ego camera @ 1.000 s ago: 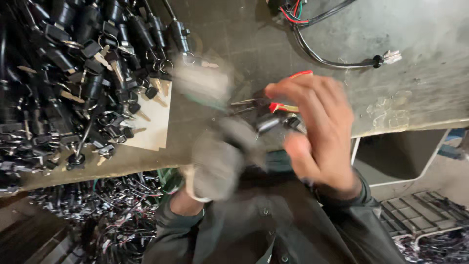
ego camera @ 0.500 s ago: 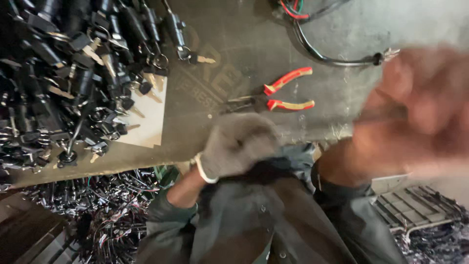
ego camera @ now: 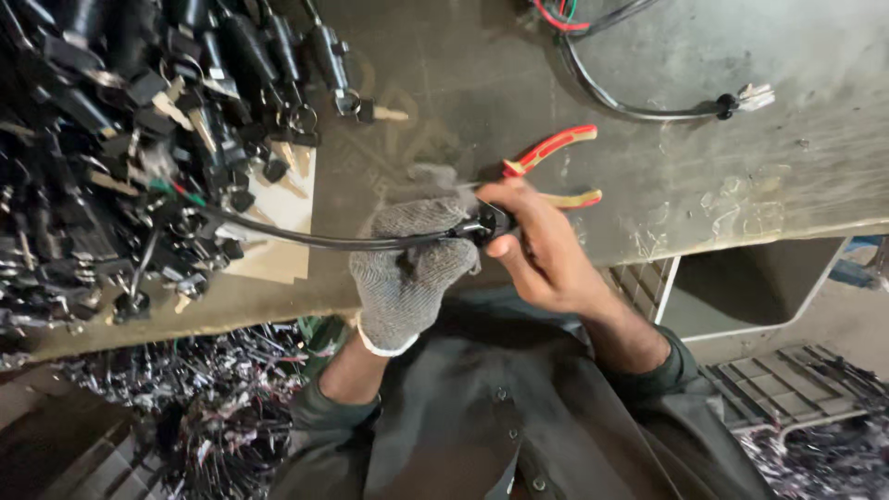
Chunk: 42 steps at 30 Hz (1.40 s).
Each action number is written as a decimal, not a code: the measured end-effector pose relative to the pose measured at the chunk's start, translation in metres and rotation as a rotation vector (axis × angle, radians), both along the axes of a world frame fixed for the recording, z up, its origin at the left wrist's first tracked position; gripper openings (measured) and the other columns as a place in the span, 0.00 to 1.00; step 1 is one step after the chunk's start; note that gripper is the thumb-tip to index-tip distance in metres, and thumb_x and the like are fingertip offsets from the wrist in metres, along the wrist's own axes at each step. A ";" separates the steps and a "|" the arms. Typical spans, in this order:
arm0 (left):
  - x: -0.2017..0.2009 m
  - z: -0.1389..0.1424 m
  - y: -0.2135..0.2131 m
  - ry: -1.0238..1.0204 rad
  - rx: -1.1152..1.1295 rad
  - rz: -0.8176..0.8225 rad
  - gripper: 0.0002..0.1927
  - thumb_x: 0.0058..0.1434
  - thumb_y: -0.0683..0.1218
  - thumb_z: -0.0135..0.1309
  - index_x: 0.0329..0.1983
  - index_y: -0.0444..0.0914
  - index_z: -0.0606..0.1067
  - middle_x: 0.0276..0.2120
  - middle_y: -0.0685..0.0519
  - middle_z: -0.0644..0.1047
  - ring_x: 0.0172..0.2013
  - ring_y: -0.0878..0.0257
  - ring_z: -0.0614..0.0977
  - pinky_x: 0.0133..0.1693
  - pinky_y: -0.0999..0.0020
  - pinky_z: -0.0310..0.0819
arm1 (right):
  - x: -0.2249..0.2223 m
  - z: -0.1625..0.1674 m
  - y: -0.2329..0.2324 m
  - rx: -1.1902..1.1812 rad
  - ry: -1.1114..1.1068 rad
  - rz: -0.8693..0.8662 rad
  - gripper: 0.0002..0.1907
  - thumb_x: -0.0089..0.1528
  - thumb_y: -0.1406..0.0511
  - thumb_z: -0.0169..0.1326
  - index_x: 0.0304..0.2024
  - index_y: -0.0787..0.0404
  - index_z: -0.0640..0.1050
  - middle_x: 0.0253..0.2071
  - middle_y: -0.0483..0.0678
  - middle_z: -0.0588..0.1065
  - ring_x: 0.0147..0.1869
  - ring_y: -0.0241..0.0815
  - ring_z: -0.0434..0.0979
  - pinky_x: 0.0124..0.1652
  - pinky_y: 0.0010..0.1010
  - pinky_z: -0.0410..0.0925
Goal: The person holds a black cable against the workbench and uses pliers to cut and strip insulation from its ends, exposing colored inner wires. They work through multiple cables one at a time, setting each processed cable on the bench and picking up the next.
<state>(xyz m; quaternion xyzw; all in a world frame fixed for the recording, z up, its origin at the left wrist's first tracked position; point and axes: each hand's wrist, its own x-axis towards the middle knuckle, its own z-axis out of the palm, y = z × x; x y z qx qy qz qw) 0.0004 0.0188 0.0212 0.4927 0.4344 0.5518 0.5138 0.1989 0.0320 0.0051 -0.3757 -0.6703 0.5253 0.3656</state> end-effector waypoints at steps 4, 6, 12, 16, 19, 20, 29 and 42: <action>-0.006 0.005 -0.001 0.137 -0.052 -0.006 0.20 0.56 0.47 0.73 0.47 0.39 0.77 0.42 0.53 0.80 0.46 0.61 0.82 0.56 0.62 0.75 | -0.001 0.003 0.005 0.247 -0.137 -0.038 0.18 0.74 0.60 0.48 0.60 0.66 0.69 0.50 0.54 0.73 0.50 0.50 0.74 0.50 0.37 0.68; -0.009 0.009 0.004 0.303 0.023 -0.001 0.24 0.53 0.48 0.73 0.48 0.37 0.76 0.39 0.54 0.81 0.42 0.59 0.83 0.56 0.60 0.74 | -0.001 0.001 0.004 0.290 -0.171 -0.051 0.16 0.74 0.62 0.47 0.60 0.66 0.69 0.48 0.55 0.73 0.48 0.52 0.73 0.49 0.38 0.68; -0.014 0.020 0.019 0.522 -0.063 -0.144 0.22 0.56 0.52 0.70 0.50 0.42 0.78 0.40 0.57 0.83 0.42 0.59 0.86 0.48 0.63 0.77 | 0.001 -0.004 -0.004 0.213 -0.275 -0.041 0.18 0.73 0.64 0.48 0.60 0.70 0.70 0.40 0.55 0.70 0.40 0.52 0.72 0.43 0.38 0.66; -0.011 0.028 0.013 0.598 0.170 -0.066 0.20 0.67 0.45 0.56 0.62 0.42 0.74 0.54 0.45 0.79 0.51 0.50 0.84 0.54 0.61 0.76 | -0.002 -0.003 -0.007 0.062 -0.096 -0.065 0.20 0.75 0.61 0.47 0.63 0.70 0.68 0.45 0.52 0.73 0.45 0.45 0.74 0.48 0.34 0.68; -0.006 0.031 0.006 0.465 0.195 -0.081 0.23 0.70 0.44 0.51 0.66 0.33 0.63 0.54 0.44 0.77 0.49 0.48 0.83 0.53 0.58 0.74 | -0.004 -0.002 -0.007 -0.051 -0.040 -0.098 0.22 0.75 0.58 0.46 0.63 0.69 0.69 0.44 0.48 0.72 0.45 0.37 0.72 0.47 0.29 0.67; -0.004 0.031 0.005 0.389 0.180 -0.091 0.28 0.70 0.45 0.50 0.68 0.29 0.58 0.52 0.46 0.77 0.47 0.49 0.83 0.52 0.56 0.73 | -0.005 -0.002 -0.006 -0.071 -0.038 -0.105 0.22 0.75 0.58 0.46 0.63 0.69 0.70 0.43 0.46 0.72 0.45 0.35 0.70 0.47 0.28 0.66; -0.006 0.026 0.024 0.686 0.038 -0.140 0.37 0.51 0.58 0.64 0.60 0.34 0.73 0.49 0.43 0.77 0.49 0.46 0.79 0.54 0.51 0.70 | 0.002 0.006 0.004 -0.418 0.094 0.082 0.13 0.69 0.60 0.49 0.45 0.65 0.76 0.30 0.38 0.69 0.31 0.27 0.66 0.31 0.24 0.59; -0.031 0.003 0.024 0.228 0.260 -0.512 0.24 0.55 0.45 0.69 0.56 0.42 0.78 0.59 0.53 0.78 0.62 0.49 0.73 0.67 0.55 0.64 | 0.012 -0.005 0.017 -0.487 0.231 0.535 0.19 0.68 0.62 0.53 0.58 0.68 0.77 0.54 0.52 0.80 0.59 0.39 0.77 0.57 0.33 0.70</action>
